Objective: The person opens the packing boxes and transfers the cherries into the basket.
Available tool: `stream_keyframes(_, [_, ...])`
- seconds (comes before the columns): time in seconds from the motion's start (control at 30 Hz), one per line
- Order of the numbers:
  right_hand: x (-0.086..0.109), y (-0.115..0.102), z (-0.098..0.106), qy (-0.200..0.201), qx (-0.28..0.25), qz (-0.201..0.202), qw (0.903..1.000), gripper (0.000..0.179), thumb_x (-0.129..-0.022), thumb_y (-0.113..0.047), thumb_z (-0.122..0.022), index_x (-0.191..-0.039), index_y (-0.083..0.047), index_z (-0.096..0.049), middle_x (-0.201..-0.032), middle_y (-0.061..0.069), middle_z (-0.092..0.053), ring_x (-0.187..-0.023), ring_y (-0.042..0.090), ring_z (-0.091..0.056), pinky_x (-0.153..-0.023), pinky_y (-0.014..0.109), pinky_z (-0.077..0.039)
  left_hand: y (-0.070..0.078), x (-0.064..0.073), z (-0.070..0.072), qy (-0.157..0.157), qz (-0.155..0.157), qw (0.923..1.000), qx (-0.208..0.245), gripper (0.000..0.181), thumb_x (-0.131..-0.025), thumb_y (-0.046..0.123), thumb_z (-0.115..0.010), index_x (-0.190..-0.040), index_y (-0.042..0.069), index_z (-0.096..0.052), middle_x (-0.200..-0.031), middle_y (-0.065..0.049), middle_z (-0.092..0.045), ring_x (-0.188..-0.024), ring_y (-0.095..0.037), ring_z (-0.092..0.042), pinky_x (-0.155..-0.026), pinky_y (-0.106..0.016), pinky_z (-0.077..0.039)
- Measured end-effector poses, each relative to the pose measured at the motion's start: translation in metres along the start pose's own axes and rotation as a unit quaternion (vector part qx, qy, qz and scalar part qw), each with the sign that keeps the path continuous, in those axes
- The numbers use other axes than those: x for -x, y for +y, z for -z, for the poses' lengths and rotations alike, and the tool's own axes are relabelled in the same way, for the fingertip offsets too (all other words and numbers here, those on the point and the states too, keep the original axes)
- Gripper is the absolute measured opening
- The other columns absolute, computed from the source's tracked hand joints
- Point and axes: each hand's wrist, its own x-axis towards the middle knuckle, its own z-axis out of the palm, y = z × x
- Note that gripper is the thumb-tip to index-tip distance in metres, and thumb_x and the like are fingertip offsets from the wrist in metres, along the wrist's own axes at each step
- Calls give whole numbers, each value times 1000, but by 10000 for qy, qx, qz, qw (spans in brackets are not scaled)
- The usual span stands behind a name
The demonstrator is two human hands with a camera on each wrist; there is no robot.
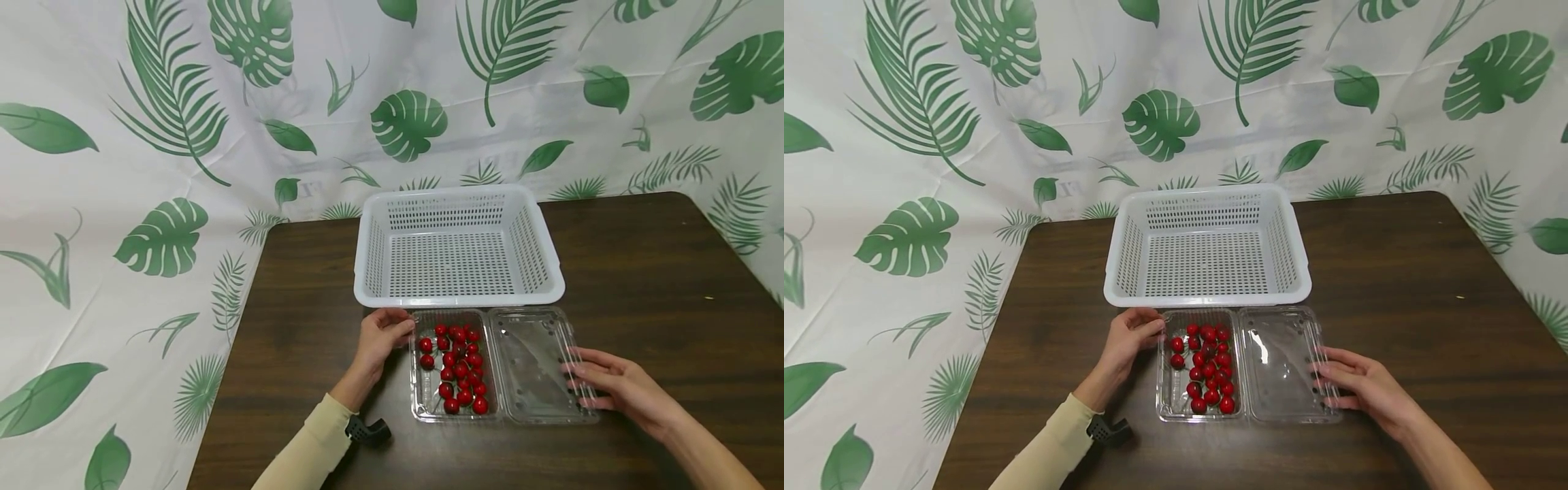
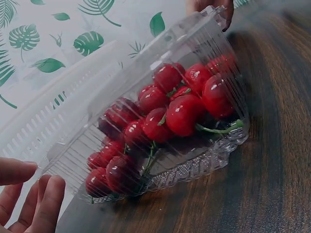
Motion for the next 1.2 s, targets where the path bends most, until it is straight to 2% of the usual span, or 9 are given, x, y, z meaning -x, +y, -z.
stream_keyframes(0.37, [-1, -3, -4, 180, -4, 144, 9997, 36, -102, -16, -45, -138, -19, -48, -120, -6, -66, -105, 17, -64, -82, 41, -55, -2, -3, -2, 185, -124, 9997, 76, 25, -80, -6, -70, -100, -14, -57, -83, -7, -66, -67, -11, -64, -61, -25, -56])
stream_keyframes(0.6, [-1, -7, -8, 439, 139, 60, 9989, 42, -101, -19, -47, -142, -13, -42, -118, -6, -66, -103, 17, -65, -82, 40, -55, -2, -4, -2, 153, -91, 9998, 80, 23, -80, -5, -70, -99, -12, -58, -84, -8, -66, -68, -10, -64, -61, -25, -56])
stream_keyframes(0.77, [-2, -11, -9, 662, 277, -61, 9974, 47, -100, -23, -50, -144, -10, -39, -117, -6, -67, -103, 18, -65, -81, 40, -56, -2, -5, 0, 117, -22, 9999, 81, 24, -82, -3, -69, -101, -11, -57, -82, -3, -64, -70, -11, -64, -61, -25, -57])
stream_keyframes(1.0, [1, -12, -7, 943, 546, -114, 9940, 51, -100, -27, -51, -145, -8, -36, -114, -11, -66, -102, 13, -65, -81, 41, -56, -1, 0, 3, 34, -59, 9999, 129, 31, -82, -2, -70, -107, -12, -55, -88, -6, -63, -75, -13, -65, -64, -29, -58])
stream_keyframes(1.1, [4, -14, -6, 1181, 853, -66, 9893, 56, -99, -30, -51, -146, -5, -33, -112, -18, -64, -100, 8, -64, -79, 40, -56, -1, 7, 8, -60, 53, 9999, 127, 35, -84, -1, -69, -113, -11, -52, -90, -6, -62, -77, -15, -65, -64, -32, -58])
stream_keyframes(1.2, [9, -19, -6, 1405, 1200, 128, 9827, 59, -99, -31, -51, -146, -1, -30, -111, -21, -61, -98, 5, -64, -77, 39, -57, -2, 16, 15, -305, 348, 9989, 72, 39, -86, 2, -67, -119, -9, -49, -91, -7, -61, -79, -18, -65, -65, -36, -58])
